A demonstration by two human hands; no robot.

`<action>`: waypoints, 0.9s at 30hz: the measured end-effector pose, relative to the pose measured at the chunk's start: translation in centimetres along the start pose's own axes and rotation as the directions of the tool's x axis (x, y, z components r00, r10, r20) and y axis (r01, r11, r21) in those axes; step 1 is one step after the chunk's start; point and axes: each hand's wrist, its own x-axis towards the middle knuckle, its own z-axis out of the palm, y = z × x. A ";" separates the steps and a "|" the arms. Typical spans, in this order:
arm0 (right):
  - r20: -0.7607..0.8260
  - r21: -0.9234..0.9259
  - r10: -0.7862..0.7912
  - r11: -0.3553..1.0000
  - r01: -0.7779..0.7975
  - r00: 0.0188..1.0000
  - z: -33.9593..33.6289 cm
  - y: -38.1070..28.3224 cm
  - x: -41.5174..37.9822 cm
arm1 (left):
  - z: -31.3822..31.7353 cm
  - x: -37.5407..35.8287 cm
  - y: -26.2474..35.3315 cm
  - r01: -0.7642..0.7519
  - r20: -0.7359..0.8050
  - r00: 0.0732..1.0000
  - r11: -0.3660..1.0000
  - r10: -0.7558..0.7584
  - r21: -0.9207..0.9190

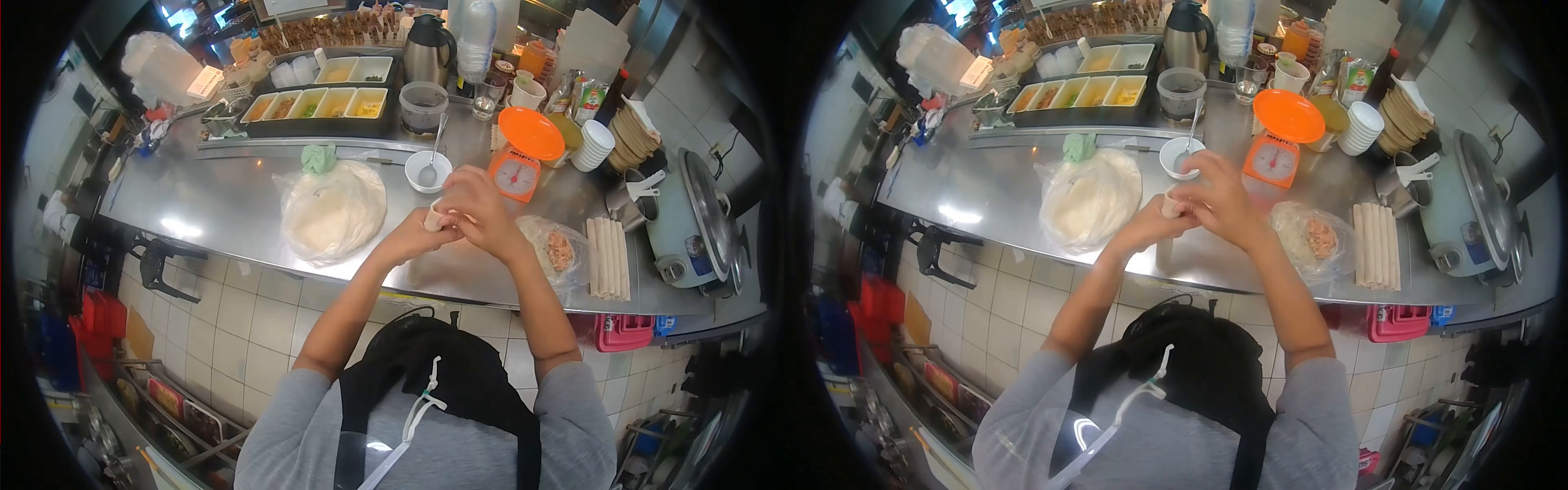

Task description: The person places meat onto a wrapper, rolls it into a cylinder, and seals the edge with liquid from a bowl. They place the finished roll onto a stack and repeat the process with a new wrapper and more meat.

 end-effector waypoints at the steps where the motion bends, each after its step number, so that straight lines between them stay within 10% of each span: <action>1: 0.080 -0.051 -0.004 0.999 0.008 0.997 -0.3 -0.3 0.3 | 0.0 0.0 0.0 0.006 0.019 1.000 0.999 -0.007 0.037; 6: 0.197 -0.191 0.013 0.981 0.025 0.980 1.2 -0.9 -0.7 | 2.0 0.0 -2.4 -0.205 -0.395 0.873 0.950 0.287 0.237; 8: -0.088 0.257 0.336 0.917 -0.305 0.938 2.3 -0.6 -1.6 | 1.8 -0.2 -2.3 -0.156 -0.508 0.811 0.944 0.291 0.291; 13: -0.096 0.166 0.135 0.979 -0.118 0.986 2.7 0.0 -2.4 | 0.4 -1.2 -0.5 -0.266 -0.141 0.956 0.963 0.259 -0.032; 23: 0.274 -0.189 -0.116 0.967 0.171 0.955 0.1 -1.6 0.7 | 0.4 -1.0 -0.3 -0.211 -0.005 0.977 0.974 0.212 0.083; 25: 0.197 -0.170 -0.064 0.981 0.099 0.978 0.9 -1.1 -0.2 | 2.4 -1.1 -1.9 -0.159 -0.508 0.813 0.948 0.284 0.276; 27: 0.123 -0.139 -0.016 0.990 0.033 0.992 2.0 -1.0 -1.0 | 3.1 -0.9 -2.8 -0.207 -0.563 0.755 0.937 0.335 0.280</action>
